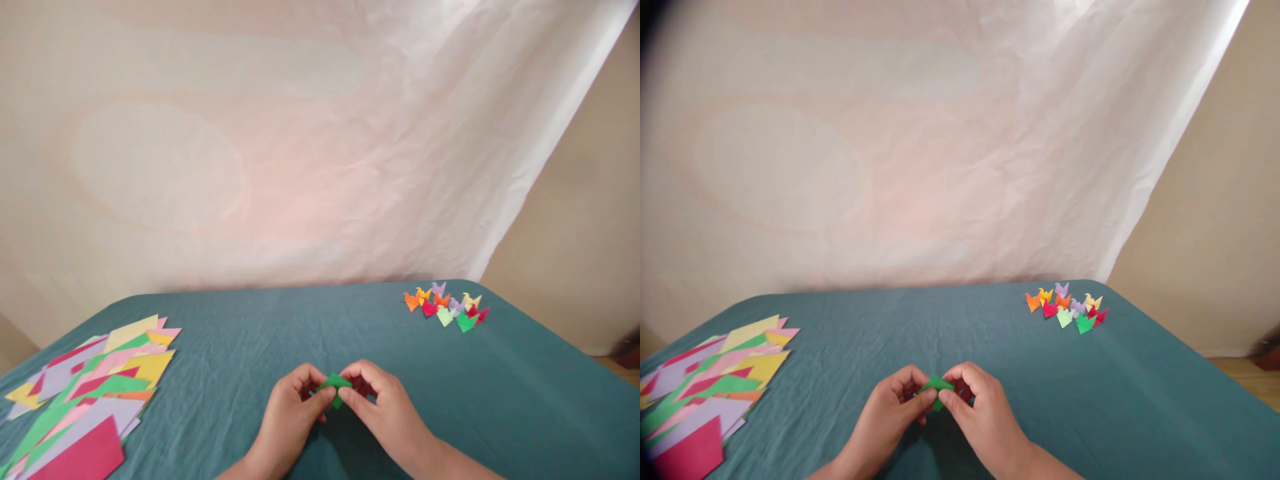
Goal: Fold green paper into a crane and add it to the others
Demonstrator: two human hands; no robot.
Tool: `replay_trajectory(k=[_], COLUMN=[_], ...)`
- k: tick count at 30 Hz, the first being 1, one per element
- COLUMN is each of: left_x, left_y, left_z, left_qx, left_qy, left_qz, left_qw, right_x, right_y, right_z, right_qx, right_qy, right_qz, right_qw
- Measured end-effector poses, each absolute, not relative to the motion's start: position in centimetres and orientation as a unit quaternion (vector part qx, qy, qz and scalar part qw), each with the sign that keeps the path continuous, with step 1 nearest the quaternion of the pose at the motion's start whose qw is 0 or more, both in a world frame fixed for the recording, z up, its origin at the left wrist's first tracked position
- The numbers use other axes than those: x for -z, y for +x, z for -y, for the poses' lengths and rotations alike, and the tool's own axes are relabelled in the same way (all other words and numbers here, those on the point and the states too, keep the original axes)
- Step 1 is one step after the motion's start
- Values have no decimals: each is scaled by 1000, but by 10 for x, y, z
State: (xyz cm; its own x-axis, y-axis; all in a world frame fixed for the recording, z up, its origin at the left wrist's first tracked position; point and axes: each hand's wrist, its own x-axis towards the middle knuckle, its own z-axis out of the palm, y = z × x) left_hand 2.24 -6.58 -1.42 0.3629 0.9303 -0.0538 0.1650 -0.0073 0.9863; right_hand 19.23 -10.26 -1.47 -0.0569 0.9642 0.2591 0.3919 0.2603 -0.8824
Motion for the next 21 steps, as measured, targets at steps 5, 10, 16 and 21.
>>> replay_trajectory(k=[5,10,16,21], left_x=[14,17,19,19], left_y=[23,24,27,29], left_z=[65,68,71,71], left_qx=[-364,-368,-352,-345], left_qy=[591,581,570,564], left_qz=[-404,-400,-392,-391], left_qw=[596,606,631,640], right_x=[13,7,5,5], right_y=[192,194,194,195], right_z=[103,105,106,108], right_qx=[-381,-361,-327,-313], right_qy=[-529,-519,-522,-521], right_qz=[616,628,645,654], right_qw=[443,454,452,451])
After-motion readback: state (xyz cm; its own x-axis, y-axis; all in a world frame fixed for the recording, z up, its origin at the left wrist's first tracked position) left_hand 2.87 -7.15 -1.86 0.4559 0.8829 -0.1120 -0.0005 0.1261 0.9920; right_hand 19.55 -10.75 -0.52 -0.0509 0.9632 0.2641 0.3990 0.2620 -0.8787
